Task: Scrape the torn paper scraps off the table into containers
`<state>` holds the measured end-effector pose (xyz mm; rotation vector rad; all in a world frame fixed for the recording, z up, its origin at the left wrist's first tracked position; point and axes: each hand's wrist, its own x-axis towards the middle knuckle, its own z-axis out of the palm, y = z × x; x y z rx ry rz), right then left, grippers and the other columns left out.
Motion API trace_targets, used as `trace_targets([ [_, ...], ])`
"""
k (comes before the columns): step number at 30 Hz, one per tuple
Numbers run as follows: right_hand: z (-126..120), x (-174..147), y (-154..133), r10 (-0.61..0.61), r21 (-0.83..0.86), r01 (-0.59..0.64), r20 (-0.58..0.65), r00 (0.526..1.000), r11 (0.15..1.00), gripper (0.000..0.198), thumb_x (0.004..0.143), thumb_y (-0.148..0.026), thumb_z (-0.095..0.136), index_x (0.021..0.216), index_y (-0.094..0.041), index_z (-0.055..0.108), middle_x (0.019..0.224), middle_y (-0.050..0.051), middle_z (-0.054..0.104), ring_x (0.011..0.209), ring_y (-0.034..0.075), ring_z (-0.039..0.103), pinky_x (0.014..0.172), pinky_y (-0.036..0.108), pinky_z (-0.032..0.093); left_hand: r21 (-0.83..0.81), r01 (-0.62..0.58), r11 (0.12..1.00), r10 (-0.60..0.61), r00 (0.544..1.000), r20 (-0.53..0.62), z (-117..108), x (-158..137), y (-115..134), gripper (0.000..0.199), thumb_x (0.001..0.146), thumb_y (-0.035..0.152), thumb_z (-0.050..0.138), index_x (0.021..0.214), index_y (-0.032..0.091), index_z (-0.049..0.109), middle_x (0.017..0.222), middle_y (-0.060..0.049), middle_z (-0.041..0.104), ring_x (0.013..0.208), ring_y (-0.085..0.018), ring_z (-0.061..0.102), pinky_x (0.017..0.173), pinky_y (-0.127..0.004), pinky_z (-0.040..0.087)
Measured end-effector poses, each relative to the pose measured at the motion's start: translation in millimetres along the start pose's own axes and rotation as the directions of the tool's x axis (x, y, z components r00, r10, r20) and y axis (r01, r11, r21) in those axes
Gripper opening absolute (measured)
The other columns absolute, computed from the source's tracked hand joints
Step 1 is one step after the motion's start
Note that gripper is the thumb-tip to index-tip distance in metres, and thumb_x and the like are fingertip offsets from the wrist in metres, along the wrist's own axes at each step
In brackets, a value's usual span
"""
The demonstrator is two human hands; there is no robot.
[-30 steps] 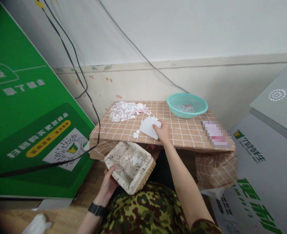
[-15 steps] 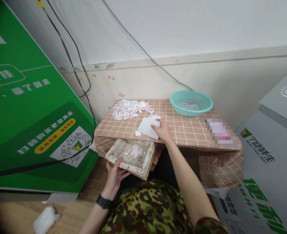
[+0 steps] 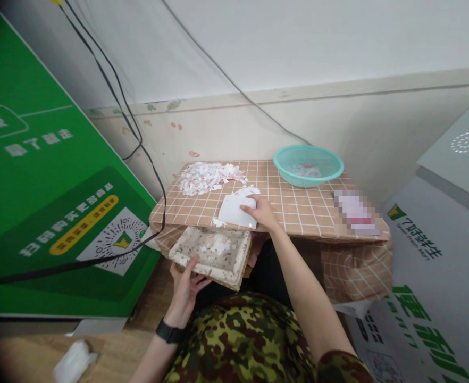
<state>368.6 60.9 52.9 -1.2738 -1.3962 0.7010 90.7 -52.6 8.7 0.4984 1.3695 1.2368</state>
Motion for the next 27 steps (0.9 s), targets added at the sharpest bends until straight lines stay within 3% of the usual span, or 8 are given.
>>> trace_targets([
  [5,-1,-2,-3,0.075,0.088,-0.075,0.006,0.997,0.993,0.039,0.070,-0.046,0.075,0.098,-0.019,0.068,0.088,0.004,0.072,0.079,0.022,0.065,0.071,0.036,0.053,-0.006,0.002,1.000,-0.002,1.000,0.013,2,1,2,0.090,0.073,0.043,0.080,0.141,0.040,0.021,0.131,-0.015,0.059,0.075,-0.027,0.074,0.066,-0.052,0.061],
  [11,-5,-3,-1,0.078,0.181,-0.098,0.116,0.990,0.978,0.044,0.068,-0.049,0.077,0.099,-0.020,0.069,0.095,0.006,0.073,0.084,0.024,0.067,0.072,0.037,0.054,-0.001,-0.008,1.000,0.008,1.000,0.013,2,1,0,0.087,0.074,0.043,0.079,0.140,0.039,0.023,0.127,-0.014,0.062,0.075,-0.026,0.074,0.064,-0.048,0.061],
  [15,-6,-1,2,0.116,0.178,-0.104,-0.054,0.992,0.979,0.047,0.069,-0.050,0.076,0.104,-0.019,0.068,0.093,0.007,0.073,0.080,0.024,0.066,0.068,0.037,0.054,-0.007,0.001,1.000,-0.001,1.000,0.026,1,3,1,0.092,0.074,0.043,0.080,0.143,0.040,0.019,0.131,-0.015,0.060,0.075,-0.026,0.074,0.066,-0.049,0.061],
  [20,-3,1,6,0.089,0.093,-0.079,-0.112,0.990,0.993,0.044,0.070,-0.046,0.075,0.104,-0.018,0.068,0.097,0.008,0.073,0.082,0.024,0.065,0.071,0.038,0.053,-0.001,0.005,1.000,-0.005,0.999,0.052,-1,3,4,0.092,0.073,0.045,0.080,0.142,0.040,0.019,0.131,-0.016,0.060,0.076,-0.026,0.074,0.068,-0.051,0.060],
  [27,-6,2,17,0.099,0.039,-0.091,-0.376,0.921,0.995,0.045,0.068,-0.046,0.072,0.104,-0.018,0.067,0.095,0.010,0.072,0.082,0.027,0.065,0.073,0.042,0.054,0.006,0.045,0.999,-0.045,0.997,0.055,-1,-1,9,0.095,0.072,0.045,0.081,0.143,0.041,0.017,0.136,-0.016,0.056,0.075,-0.026,0.074,0.071,-0.053,0.060],
])
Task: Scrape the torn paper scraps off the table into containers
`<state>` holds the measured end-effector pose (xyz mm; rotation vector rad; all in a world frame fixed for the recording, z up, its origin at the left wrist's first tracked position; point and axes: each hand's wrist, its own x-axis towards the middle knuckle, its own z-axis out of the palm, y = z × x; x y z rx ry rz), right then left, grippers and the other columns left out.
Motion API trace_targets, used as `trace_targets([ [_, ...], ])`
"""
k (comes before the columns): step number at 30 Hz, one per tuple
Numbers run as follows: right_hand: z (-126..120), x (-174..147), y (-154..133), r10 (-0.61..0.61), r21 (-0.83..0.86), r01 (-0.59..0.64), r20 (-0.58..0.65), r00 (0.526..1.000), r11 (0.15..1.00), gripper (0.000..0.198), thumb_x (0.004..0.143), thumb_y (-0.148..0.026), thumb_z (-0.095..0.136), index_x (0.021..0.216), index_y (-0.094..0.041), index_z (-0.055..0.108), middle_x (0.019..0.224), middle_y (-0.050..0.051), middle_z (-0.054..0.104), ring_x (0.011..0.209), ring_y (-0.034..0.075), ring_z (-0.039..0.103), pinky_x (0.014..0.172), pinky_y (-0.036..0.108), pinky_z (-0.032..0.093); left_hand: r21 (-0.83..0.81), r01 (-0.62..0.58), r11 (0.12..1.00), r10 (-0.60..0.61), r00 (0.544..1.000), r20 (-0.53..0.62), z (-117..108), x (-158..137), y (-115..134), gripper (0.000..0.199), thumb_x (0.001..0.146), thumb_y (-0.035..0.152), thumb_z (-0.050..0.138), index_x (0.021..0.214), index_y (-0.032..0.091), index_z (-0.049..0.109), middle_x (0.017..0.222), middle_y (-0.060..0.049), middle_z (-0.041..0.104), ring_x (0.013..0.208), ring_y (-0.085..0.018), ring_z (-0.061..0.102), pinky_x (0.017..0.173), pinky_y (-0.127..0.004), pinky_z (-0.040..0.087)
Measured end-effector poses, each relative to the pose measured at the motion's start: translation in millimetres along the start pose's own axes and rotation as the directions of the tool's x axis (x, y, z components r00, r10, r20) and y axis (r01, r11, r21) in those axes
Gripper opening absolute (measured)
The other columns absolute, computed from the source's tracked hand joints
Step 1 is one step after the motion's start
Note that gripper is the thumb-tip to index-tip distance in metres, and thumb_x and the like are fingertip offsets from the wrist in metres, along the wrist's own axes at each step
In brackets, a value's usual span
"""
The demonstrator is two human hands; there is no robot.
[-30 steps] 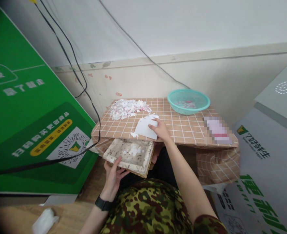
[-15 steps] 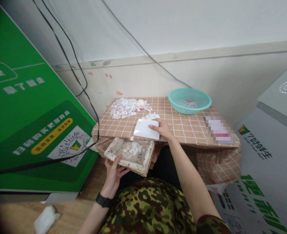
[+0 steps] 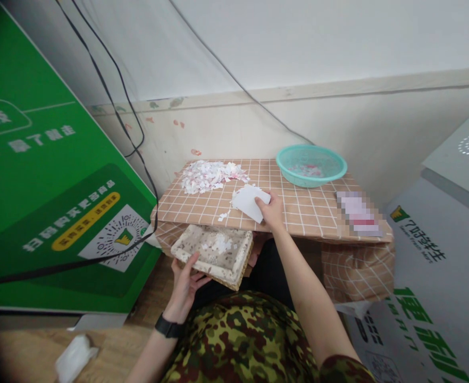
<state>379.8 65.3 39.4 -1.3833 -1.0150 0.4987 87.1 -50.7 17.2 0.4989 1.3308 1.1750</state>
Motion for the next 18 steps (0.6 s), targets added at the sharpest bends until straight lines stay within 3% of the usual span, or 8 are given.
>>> trace_targets([
  [2,-1,-1,-1,-0.007,-0.048,0.007,0.001,1.000,0.999,0.043,0.069,-0.046,0.071,0.102,-0.018,0.067,0.092,0.010,0.072,0.080,0.027,0.064,0.072,0.042,0.053,0.001,0.005,1.000,-0.005,1.000,-0.002,0,-1,1,0.095,0.072,0.045,0.081,0.143,0.041,0.017,0.136,-0.016,0.056,0.075,-0.026,0.073,0.071,-0.053,0.060],
  [8,-2,-4,-5,-0.067,-0.127,0.096,0.213,0.975,0.987,0.038,0.071,-0.048,0.070,0.097,-0.021,0.067,0.084,0.005,0.069,0.075,0.023,0.061,0.068,0.037,0.050,-0.006,-0.004,1.000,0.004,1.000,0.007,-1,0,1,0.095,0.074,0.043,0.080,0.143,0.040,0.016,0.135,-0.016,0.056,0.075,-0.026,0.074,0.070,-0.053,0.060],
  [14,-2,-4,-4,-0.058,-0.118,0.080,0.176,0.983,0.990,0.037,0.071,-0.049,0.072,0.096,-0.021,0.066,0.083,0.004,0.068,0.075,0.023,0.061,0.065,0.035,0.049,0.016,-0.019,1.000,0.019,1.000,0.001,-5,6,-6,0.092,0.074,0.047,0.079,0.142,0.041,0.017,0.131,-0.015,0.060,0.075,-0.028,0.075,0.069,-0.054,0.060],
  [18,-2,-6,-13,-0.086,-0.070,0.114,0.321,0.943,0.991,0.034,0.071,-0.047,0.075,0.090,-0.020,0.068,0.084,0.004,0.069,0.077,0.023,0.062,0.066,0.034,0.049,0.018,-0.031,0.999,0.031,1.000,0.005,-5,8,-8,0.093,0.073,0.049,0.080,0.142,0.041,0.018,0.131,-0.014,0.060,0.075,-0.028,0.075,0.069,-0.056,0.060],
])
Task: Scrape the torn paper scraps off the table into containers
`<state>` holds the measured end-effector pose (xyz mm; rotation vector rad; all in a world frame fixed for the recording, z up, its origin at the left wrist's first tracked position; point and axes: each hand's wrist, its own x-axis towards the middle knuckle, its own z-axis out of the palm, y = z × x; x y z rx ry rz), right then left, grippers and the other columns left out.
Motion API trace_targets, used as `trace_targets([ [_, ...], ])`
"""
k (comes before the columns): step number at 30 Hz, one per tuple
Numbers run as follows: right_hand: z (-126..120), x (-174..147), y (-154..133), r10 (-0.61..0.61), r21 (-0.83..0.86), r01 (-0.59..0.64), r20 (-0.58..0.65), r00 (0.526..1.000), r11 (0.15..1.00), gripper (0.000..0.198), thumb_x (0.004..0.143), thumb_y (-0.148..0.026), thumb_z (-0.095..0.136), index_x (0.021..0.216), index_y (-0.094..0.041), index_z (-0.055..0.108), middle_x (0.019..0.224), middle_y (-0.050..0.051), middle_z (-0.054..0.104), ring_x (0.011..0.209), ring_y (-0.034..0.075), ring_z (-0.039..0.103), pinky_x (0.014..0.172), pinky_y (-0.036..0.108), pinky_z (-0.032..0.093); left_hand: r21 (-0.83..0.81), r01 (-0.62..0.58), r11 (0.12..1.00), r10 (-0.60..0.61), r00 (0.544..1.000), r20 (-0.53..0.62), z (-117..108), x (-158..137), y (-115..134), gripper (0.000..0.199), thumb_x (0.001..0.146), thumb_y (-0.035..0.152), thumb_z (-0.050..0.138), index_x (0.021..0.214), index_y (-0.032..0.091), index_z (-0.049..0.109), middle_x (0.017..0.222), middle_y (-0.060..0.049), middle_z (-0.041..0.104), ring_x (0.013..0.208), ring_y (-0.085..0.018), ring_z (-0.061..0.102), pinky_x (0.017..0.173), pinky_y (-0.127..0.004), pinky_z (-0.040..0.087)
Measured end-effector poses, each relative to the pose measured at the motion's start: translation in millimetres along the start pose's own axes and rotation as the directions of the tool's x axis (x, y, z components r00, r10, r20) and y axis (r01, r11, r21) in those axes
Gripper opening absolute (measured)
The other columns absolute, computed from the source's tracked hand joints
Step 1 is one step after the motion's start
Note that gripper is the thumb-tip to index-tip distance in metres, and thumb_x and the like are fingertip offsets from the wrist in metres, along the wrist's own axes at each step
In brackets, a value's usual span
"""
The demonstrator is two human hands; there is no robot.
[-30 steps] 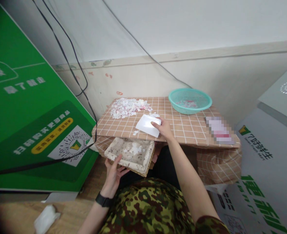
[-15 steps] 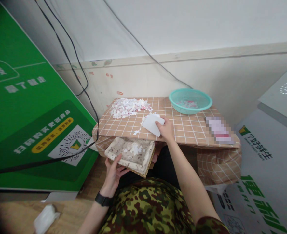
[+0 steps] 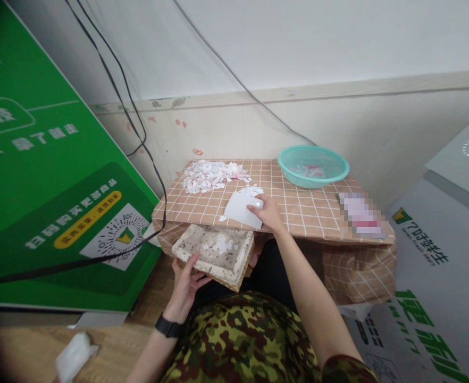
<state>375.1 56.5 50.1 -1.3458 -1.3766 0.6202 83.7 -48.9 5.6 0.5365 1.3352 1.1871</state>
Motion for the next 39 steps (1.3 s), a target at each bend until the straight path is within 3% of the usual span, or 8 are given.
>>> trace_targets([
  [6,-3,-3,-6,0.041,0.209,-0.110,0.313,0.949,0.972,0.044,0.067,-0.046,0.080,0.102,-0.020,0.072,0.095,0.005,0.073,0.078,0.022,0.065,0.065,0.032,0.051,-0.006,-0.001,1.000,0.001,1.000,-0.007,1,0,1,0.092,0.073,0.048,0.079,0.141,0.041,0.018,0.132,-0.014,0.059,0.075,-0.028,0.075,0.069,-0.056,0.060],
  [8,-3,-1,-2,0.067,0.262,-0.123,0.214,0.975,0.957,0.047,0.067,-0.048,0.080,0.103,-0.020,0.070,0.095,0.005,0.073,0.079,0.023,0.066,0.065,0.033,0.051,-0.006,0.000,1.000,0.000,1.000,-0.006,1,0,1,0.091,0.074,0.048,0.079,0.141,0.040,0.018,0.132,-0.014,0.060,0.075,-0.028,0.075,0.069,-0.055,0.060],
  [10,-3,1,2,0.118,0.280,-0.097,-0.058,0.991,0.955,0.049,0.069,-0.052,0.077,0.105,-0.020,0.067,0.095,0.006,0.073,0.078,0.023,0.065,0.064,0.035,0.052,-0.005,0.003,1.000,-0.003,1.000,-0.007,0,0,0,0.092,0.074,0.048,0.079,0.142,0.040,0.018,0.131,-0.015,0.060,0.075,-0.028,0.075,0.069,-0.054,0.060],
  [12,-4,4,6,0.130,0.213,-0.066,-0.303,0.944,0.975,0.048,0.073,-0.056,0.072,0.104,-0.019,0.065,0.094,0.008,0.072,0.079,0.025,0.064,0.065,0.037,0.052,-0.005,0.008,1.000,-0.008,1.000,-0.011,0,0,-1,0.093,0.075,0.047,0.079,0.143,0.040,0.016,0.130,-0.015,0.060,0.074,-0.027,0.075,0.069,-0.053,0.061],
  [14,-4,7,9,0.063,0.075,-0.036,-0.398,0.915,0.997,0.047,0.077,-0.057,0.067,0.104,-0.018,0.065,0.096,0.010,0.072,0.084,0.027,0.064,0.073,0.041,0.052,-0.007,0.012,1.000,-0.012,1.000,-0.015,0,0,-1,0.093,0.075,0.047,0.079,0.143,0.040,0.016,0.129,-0.015,0.061,0.074,-0.027,0.074,0.069,-0.053,0.061],
  [21,-1,7,6,-0.172,-0.231,0.095,-0.341,0.924,0.968,0.044,0.087,-0.052,0.056,0.116,-0.020,0.060,0.113,0.013,0.068,0.101,0.030,0.063,0.089,0.047,0.048,-0.018,0.011,1.000,-0.011,1.000,-0.014,1,-1,-1,0.092,0.074,0.046,0.079,0.142,0.039,0.017,0.128,-0.015,0.061,0.075,-0.027,0.074,0.069,-0.054,0.060],
  [27,2,-1,-2,-0.242,-0.345,0.134,-0.294,0.924,0.929,0.038,0.092,-0.048,0.050,0.116,-0.021,0.058,0.113,0.012,0.068,0.102,0.031,0.063,0.092,0.049,0.046,-0.017,0.016,1.000,-0.017,1.000,-0.020,2,-2,1,0.091,0.074,0.046,0.079,0.142,0.040,0.019,0.132,-0.015,0.058,0.076,-0.027,0.075,0.069,-0.054,0.060],
  [39,3,4,-3,-0.222,-0.264,0.164,-0.208,0.953,0.950,0.042,0.090,-0.051,0.054,0.119,-0.021,0.062,0.119,0.012,0.069,0.108,0.030,0.063,0.095,0.048,0.047,-0.028,0.012,1.000,-0.012,1.000,0.000,1,-2,1,0.093,0.073,0.047,0.080,0.143,0.040,0.018,0.132,-0.015,0.059,0.076,-0.027,0.075,0.069,-0.053,0.061],
])
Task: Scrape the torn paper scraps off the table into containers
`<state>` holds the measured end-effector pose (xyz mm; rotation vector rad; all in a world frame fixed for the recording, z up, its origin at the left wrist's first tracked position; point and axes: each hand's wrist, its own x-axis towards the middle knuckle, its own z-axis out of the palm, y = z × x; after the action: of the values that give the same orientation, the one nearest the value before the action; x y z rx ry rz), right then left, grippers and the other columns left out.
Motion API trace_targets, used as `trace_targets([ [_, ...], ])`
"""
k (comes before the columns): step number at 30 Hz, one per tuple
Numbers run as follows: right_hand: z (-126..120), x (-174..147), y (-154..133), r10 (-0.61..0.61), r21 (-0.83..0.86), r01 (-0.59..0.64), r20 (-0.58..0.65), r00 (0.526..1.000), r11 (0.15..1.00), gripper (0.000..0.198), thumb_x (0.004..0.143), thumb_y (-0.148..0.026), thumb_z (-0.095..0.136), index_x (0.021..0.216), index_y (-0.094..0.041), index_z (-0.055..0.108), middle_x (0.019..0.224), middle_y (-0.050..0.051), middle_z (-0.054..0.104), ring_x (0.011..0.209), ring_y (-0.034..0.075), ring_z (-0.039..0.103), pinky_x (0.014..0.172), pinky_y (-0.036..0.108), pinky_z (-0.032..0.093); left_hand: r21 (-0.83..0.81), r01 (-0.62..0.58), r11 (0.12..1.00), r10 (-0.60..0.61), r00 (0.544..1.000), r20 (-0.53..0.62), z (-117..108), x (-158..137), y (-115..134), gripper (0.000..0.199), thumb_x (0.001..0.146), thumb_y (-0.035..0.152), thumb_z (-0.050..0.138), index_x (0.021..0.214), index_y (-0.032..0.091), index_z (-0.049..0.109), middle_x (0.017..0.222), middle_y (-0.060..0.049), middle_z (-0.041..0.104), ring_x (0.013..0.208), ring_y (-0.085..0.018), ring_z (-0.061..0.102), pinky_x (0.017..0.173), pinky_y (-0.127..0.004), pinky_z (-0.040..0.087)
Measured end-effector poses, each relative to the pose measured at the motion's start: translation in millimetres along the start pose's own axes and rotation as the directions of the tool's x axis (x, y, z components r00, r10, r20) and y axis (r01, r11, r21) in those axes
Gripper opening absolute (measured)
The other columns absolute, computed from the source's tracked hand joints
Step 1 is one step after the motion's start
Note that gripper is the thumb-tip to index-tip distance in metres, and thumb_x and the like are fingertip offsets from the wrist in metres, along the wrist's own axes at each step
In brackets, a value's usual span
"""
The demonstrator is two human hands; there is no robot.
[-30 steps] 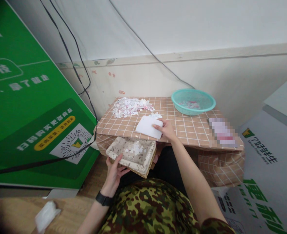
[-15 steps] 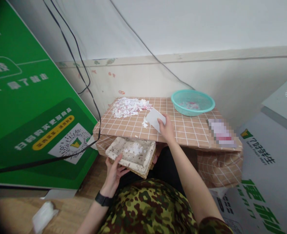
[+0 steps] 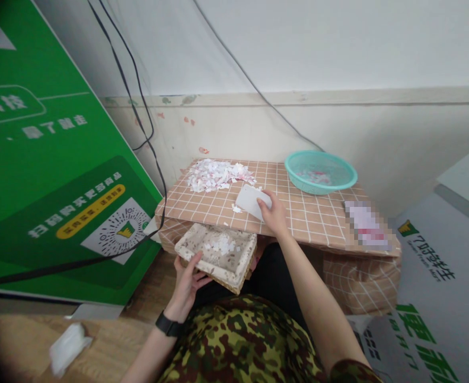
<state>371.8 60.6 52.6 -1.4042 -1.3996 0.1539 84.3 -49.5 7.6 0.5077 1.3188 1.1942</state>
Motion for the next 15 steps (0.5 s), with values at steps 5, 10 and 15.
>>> trace_targets([
  [5,3,2,-4,0.009,-0.040,-0.010,-0.010,1.000,0.999,0.045,0.091,-0.052,0.050,0.123,-0.022,0.060,0.120,0.013,0.068,0.108,0.032,0.063,0.096,0.051,0.046,0.004,0.010,1.000,-0.010,1.000,-0.004,0,0,-1,0.094,0.074,0.047,0.080,0.144,0.040,0.018,0.128,-0.014,0.061,0.074,-0.025,0.075,0.067,-0.050,0.061],
  [10,8,5,-11,-0.044,-0.042,0.048,0.095,0.995,0.998,0.042,0.092,-0.050,0.051,0.124,-0.024,0.060,0.124,0.011,0.067,0.110,0.032,0.063,0.097,0.051,0.046,-0.007,0.021,1.000,-0.021,1.000,0.000,0,0,0,0.094,0.074,0.047,0.080,0.144,0.039,0.017,0.128,-0.015,0.061,0.076,-0.027,0.075,0.068,-0.052,0.061],
  [15,1,3,-18,-0.026,-0.077,0.026,-0.003,1.000,0.997,0.041,0.093,-0.049,0.050,0.122,-0.023,0.060,0.121,0.012,0.068,0.111,0.032,0.062,0.098,0.051,0.045,-0.020,0.026,0.999,-0.026,1.000,-0.011,1,0,1,0.094,0.073,0.044,0.081,0.142,0.040,0.018,0.130,-0.014,0.060,0.076,-0.026,0.075,0.068,-0.051,0.061],
])
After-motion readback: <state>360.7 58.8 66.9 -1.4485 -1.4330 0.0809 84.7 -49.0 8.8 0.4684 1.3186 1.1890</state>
